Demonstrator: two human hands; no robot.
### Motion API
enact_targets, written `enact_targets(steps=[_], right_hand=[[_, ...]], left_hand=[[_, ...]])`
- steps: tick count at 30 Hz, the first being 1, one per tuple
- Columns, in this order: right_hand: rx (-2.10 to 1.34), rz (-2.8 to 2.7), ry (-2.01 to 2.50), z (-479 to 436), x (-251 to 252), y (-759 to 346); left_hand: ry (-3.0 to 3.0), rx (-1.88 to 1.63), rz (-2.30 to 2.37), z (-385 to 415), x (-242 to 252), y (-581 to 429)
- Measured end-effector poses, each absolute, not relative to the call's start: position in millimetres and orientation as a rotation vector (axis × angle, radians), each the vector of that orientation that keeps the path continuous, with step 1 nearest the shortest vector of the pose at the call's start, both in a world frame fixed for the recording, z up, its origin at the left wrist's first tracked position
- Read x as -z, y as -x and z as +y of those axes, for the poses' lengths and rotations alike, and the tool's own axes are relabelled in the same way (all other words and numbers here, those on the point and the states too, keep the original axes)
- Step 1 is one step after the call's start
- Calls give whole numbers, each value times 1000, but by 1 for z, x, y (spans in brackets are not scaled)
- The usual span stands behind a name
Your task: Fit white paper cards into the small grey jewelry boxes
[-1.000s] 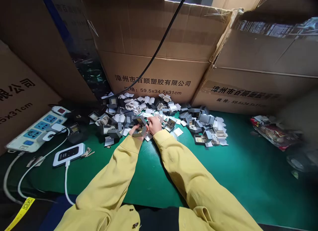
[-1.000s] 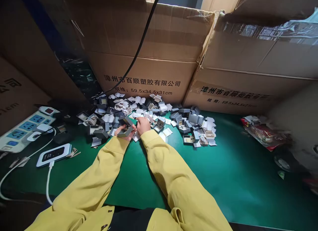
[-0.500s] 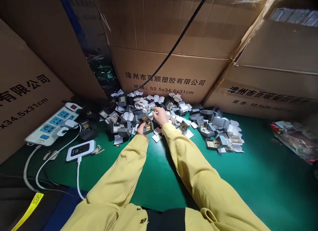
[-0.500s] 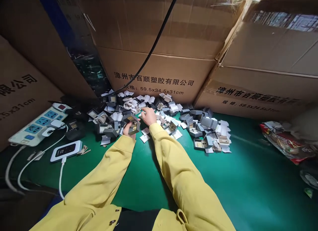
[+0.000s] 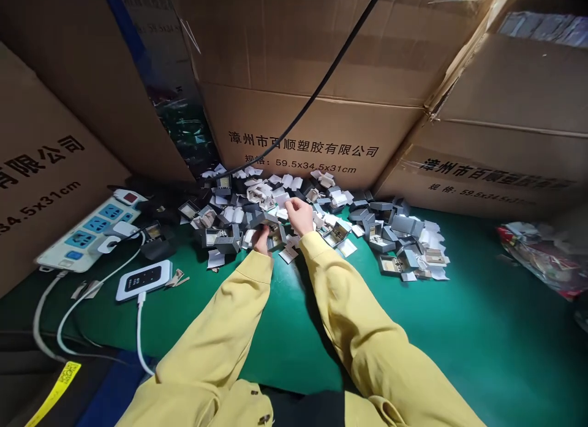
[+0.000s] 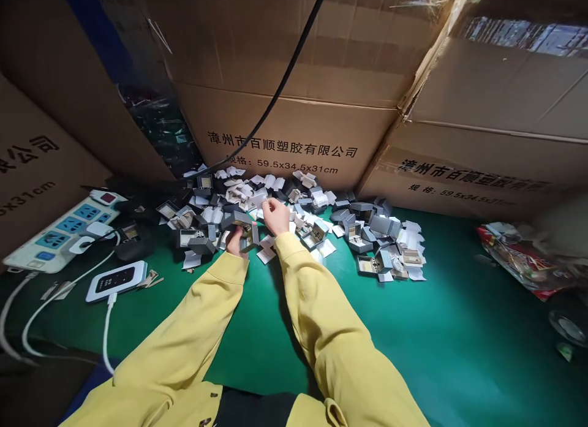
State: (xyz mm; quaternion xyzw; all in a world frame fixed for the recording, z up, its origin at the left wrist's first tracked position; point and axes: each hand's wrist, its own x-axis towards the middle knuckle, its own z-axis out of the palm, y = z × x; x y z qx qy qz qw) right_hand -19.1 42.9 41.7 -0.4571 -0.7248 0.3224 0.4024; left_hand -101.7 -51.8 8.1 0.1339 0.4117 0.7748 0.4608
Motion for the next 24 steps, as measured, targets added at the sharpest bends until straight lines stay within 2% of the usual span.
enact_targets(steps=[5, 10, 17, 24], right_hand=[[-865, -1515, 1190, 17, -25, -46], [-1014, -1192, 1290, -16, 3, -97], [-1206, -1033, 1265, -12, 7, -126], [-1411, -662, 1230, -5, -2, -132]], left_hand=[[-390, -1796, 942, -54, -8, 56], [-230, -1830, 995, -34, -19, 20], [-452, -1245, 680, -35, -25, 42], [-467, -1020, 496, -41, -17, 49]])
